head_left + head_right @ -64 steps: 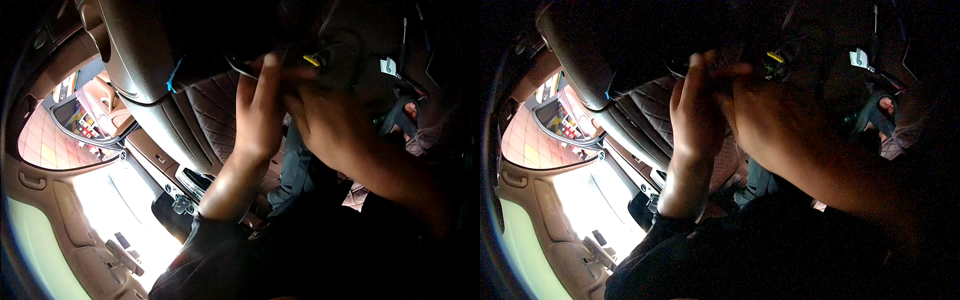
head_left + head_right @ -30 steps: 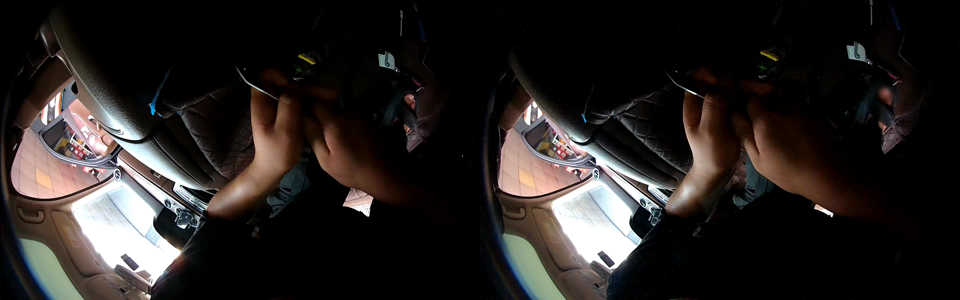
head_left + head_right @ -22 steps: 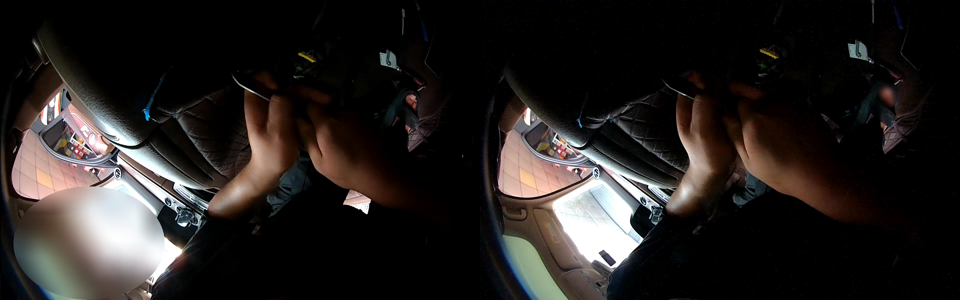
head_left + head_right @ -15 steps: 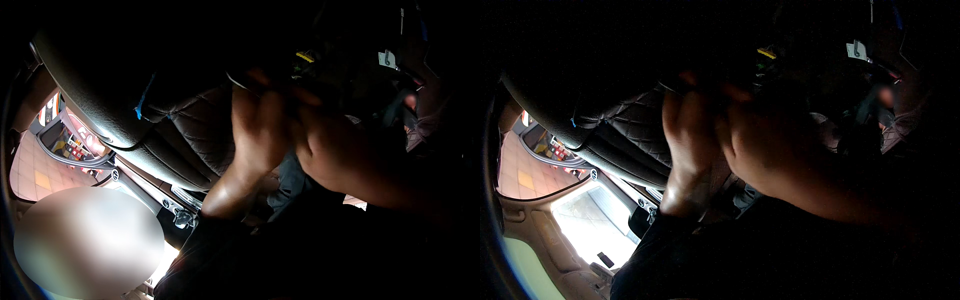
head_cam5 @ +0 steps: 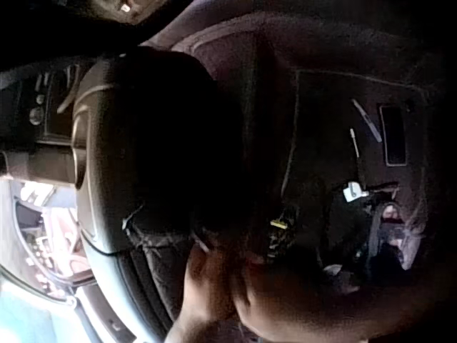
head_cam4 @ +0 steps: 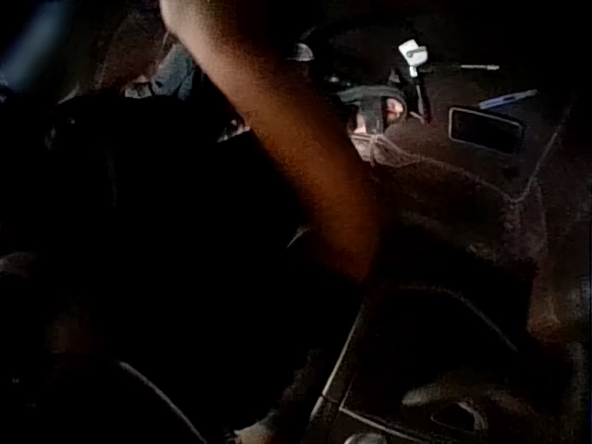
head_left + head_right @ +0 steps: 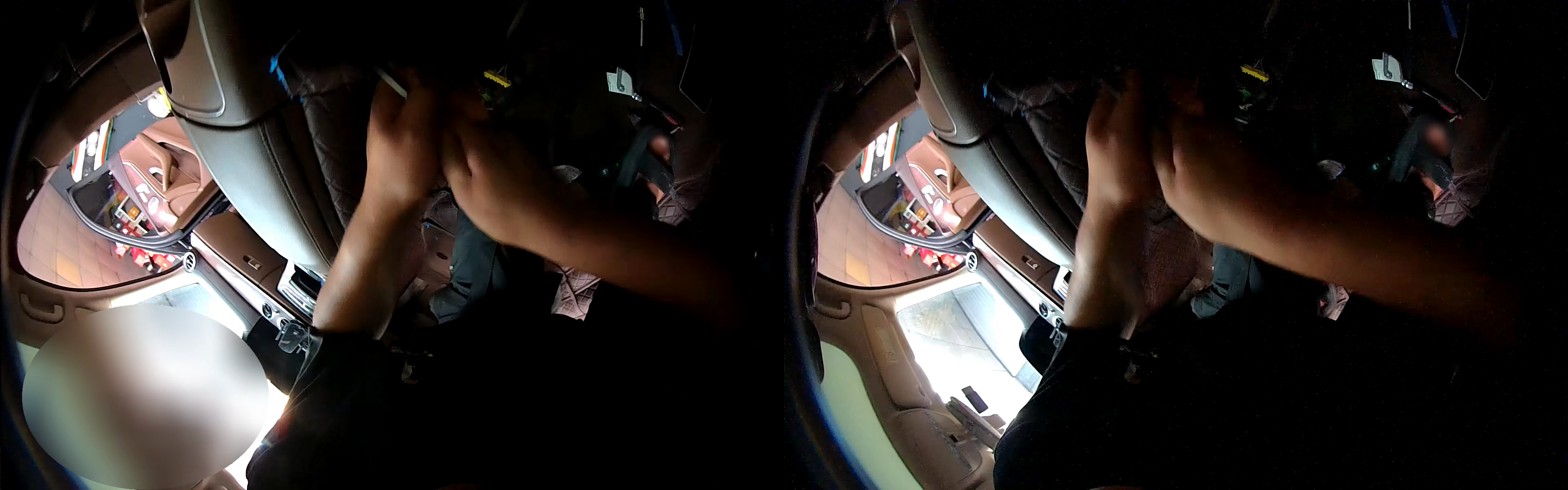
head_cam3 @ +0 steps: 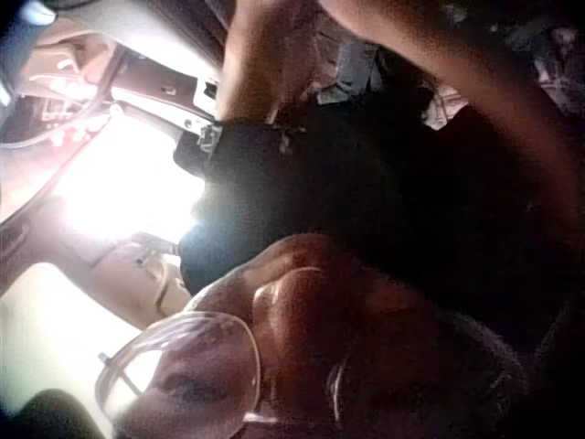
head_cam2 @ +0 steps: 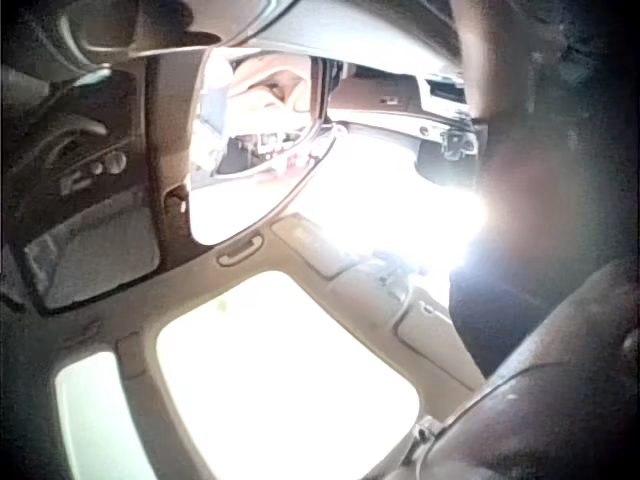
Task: The person works on electrical wiring inside a car door using a flat-bladed tool and a small screwdriver. They use the flat-bladed tool to pull wires through an opening in the door panel and then use the screwdriver to manipulate a small blue connector and wires.
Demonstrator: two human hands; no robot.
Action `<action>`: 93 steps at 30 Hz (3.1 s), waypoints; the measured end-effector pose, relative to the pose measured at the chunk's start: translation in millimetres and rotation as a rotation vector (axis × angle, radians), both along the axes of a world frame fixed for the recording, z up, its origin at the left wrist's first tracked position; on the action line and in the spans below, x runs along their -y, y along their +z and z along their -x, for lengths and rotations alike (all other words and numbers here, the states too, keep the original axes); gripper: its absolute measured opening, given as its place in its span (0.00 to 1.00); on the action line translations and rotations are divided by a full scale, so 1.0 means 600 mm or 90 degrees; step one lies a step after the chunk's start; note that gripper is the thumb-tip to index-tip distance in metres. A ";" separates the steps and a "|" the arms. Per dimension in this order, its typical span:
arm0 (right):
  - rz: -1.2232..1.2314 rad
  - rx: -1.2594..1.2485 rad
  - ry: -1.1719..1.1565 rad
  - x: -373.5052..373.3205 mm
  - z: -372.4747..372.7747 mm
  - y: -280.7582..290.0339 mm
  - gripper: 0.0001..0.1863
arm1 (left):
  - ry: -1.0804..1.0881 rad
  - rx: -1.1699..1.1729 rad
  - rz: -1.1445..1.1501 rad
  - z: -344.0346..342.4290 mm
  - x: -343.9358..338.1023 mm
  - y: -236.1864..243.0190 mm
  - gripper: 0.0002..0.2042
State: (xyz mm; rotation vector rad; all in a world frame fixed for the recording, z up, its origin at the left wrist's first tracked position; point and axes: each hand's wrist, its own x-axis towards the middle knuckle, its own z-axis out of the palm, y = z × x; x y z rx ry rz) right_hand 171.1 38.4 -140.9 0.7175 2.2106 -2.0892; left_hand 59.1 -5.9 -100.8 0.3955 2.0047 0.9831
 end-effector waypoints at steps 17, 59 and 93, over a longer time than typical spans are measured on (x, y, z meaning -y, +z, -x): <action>0.056 0.070 0.095 -0.036 -0.018 -0.024 0.15 | 0.071 0.099 -0.025 -0.022 0.012 -0.046 0.12; 0.022 -0.011 -0.005 0.021 0.041 -0.030 0.11 | -0.513 -0.491 -0.011 0.086 0.048 -0.064 0.07; -0.354 0.056 0.124 -0.154 -0.018 0.007 0.20 | -0.711 -0.759 0.497 0.018 -0.048 0.195 0.29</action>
